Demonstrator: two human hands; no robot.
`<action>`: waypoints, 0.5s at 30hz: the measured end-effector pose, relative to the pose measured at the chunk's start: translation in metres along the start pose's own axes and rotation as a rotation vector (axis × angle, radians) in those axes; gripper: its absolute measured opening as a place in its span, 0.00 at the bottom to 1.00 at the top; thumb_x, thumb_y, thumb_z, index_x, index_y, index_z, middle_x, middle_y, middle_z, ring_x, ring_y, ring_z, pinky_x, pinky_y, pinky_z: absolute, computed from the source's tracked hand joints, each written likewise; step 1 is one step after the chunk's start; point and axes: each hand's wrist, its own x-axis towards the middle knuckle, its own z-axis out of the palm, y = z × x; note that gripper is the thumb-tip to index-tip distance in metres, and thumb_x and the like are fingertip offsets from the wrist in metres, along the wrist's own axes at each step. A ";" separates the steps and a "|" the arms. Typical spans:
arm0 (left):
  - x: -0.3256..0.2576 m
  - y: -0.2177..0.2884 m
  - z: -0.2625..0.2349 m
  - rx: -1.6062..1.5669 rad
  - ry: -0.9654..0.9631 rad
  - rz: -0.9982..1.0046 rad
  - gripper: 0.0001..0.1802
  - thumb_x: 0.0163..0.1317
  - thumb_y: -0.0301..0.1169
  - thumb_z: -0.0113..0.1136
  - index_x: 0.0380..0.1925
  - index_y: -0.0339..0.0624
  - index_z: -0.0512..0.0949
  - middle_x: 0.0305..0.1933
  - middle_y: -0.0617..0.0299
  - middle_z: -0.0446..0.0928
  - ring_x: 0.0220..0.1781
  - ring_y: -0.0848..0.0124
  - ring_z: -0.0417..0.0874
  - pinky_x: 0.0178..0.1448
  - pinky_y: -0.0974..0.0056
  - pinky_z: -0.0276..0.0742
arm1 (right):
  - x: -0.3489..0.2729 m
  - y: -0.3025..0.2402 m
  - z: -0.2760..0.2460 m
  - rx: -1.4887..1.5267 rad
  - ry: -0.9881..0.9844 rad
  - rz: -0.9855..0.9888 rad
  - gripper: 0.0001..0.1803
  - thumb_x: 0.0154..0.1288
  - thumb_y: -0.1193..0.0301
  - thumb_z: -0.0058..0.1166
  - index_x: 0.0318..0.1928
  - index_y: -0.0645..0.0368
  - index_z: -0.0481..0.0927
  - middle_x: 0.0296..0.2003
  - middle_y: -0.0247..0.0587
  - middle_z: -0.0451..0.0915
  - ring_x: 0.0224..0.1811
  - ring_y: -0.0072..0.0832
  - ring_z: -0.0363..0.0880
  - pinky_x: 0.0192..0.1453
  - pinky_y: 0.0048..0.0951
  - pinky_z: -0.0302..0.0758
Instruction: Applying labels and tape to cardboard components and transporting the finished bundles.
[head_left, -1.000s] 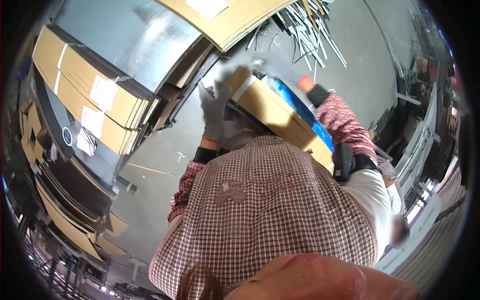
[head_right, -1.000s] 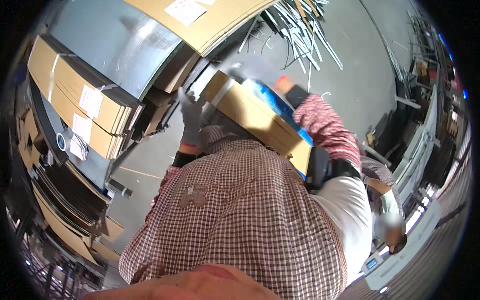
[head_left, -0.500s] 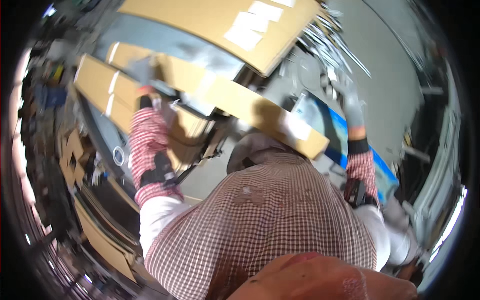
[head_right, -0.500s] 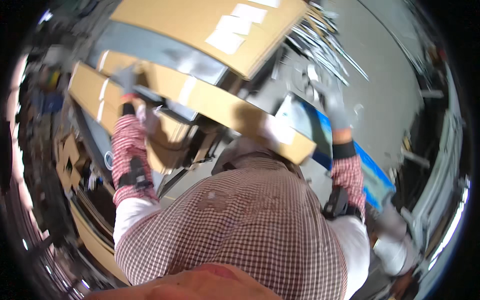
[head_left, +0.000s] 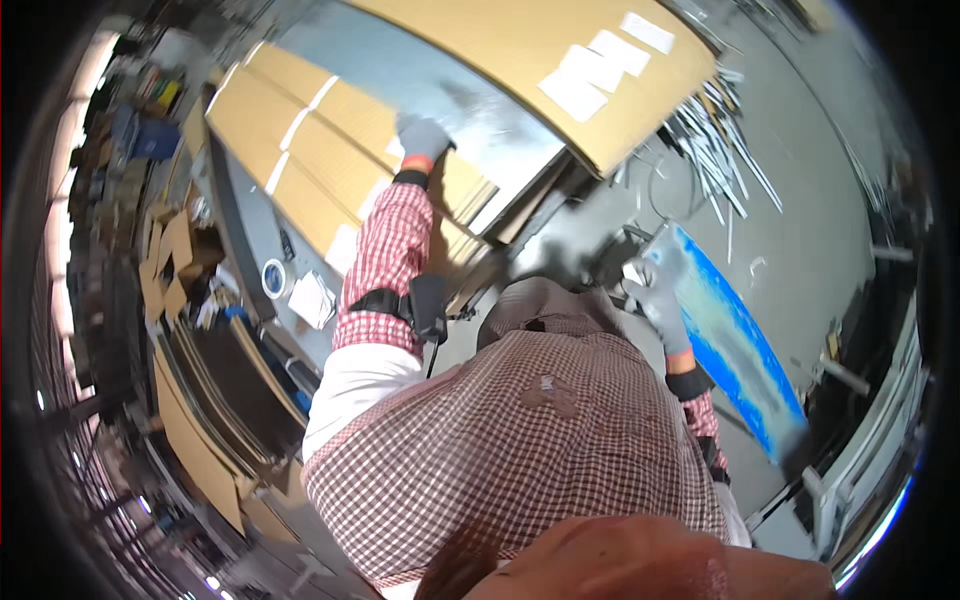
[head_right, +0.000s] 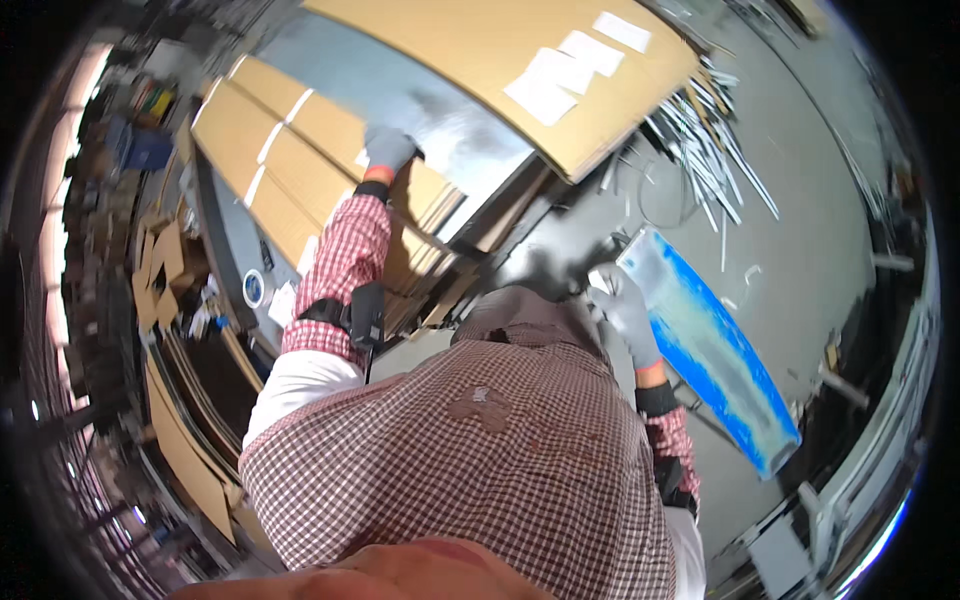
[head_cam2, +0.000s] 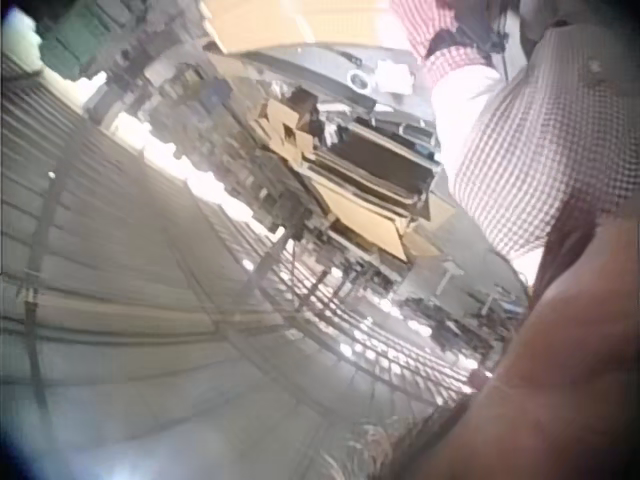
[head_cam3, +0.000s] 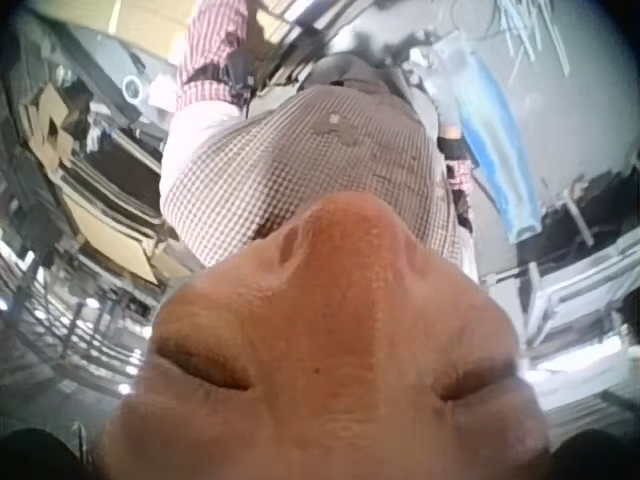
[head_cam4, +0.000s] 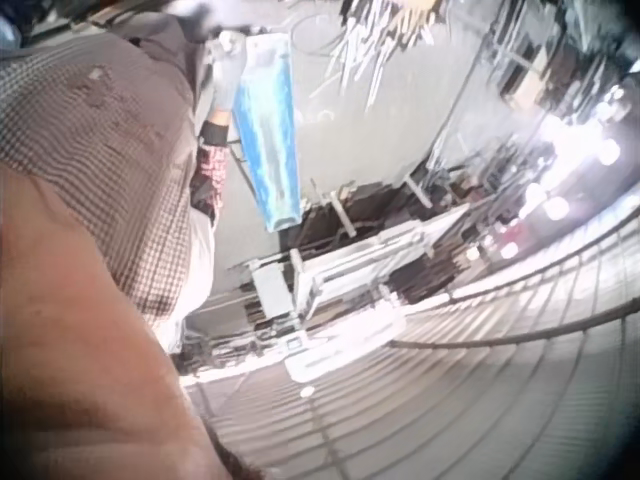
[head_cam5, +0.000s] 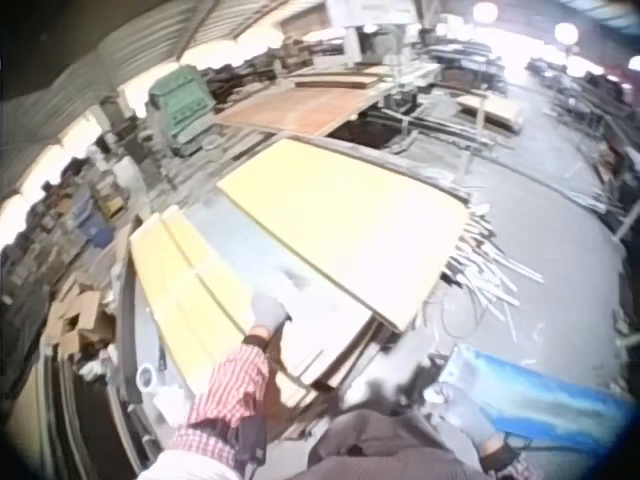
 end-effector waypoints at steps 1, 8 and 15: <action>-0.017 0.005 0.005 -0.136 0.106 -0.170 0.20 0.60 0.43 0.46 0.47 0.51 0.80 0.64 0.49 0.66 0.67 0.50 0.61 0.70 0.43 0.46 | 0.005 -0.006 -0.002 0.013 0.021 -0.022 0.11 0.59 0.78 0.52 0.43 0.65 0.72 0.30 0.36 0.76 0.24 0.19 0.75 0.26 0.19 0.71; -0.005 0.033 0.021 -0.305 0.321 -0.497 0.22 0.59 0.35 0.45 0.53 0.41 0.72 0.62 0.44 0.64 0.68 0.41 0.54 0.69 0.39 0.43 | 0.085 -0.030 -0.127 -0.289 0.355 -0.226 0.08 0.61 0.77 0.50 0.42 0.63 0.73 0.30 0.37 0.77 0.25 0.18 0.74 0.30 0.20 0.71; -0.048 0.166 -0.022 -1.571 0.568 -0.413 0.40 0.50 0.40 0.66 0.58 0.25 0.64 0.50 0.41 0.74 0.51 0.56 0.77 0.54 0.60 0.73 | 0.138 0.058 -0.240 -0.892 0.075 -0.160 0.20 0.53 0.60 0.63 0.37 0.64 0.75 0.28 0.38 0.77 0.29 0.27 0.75 0.33 0.29 0.71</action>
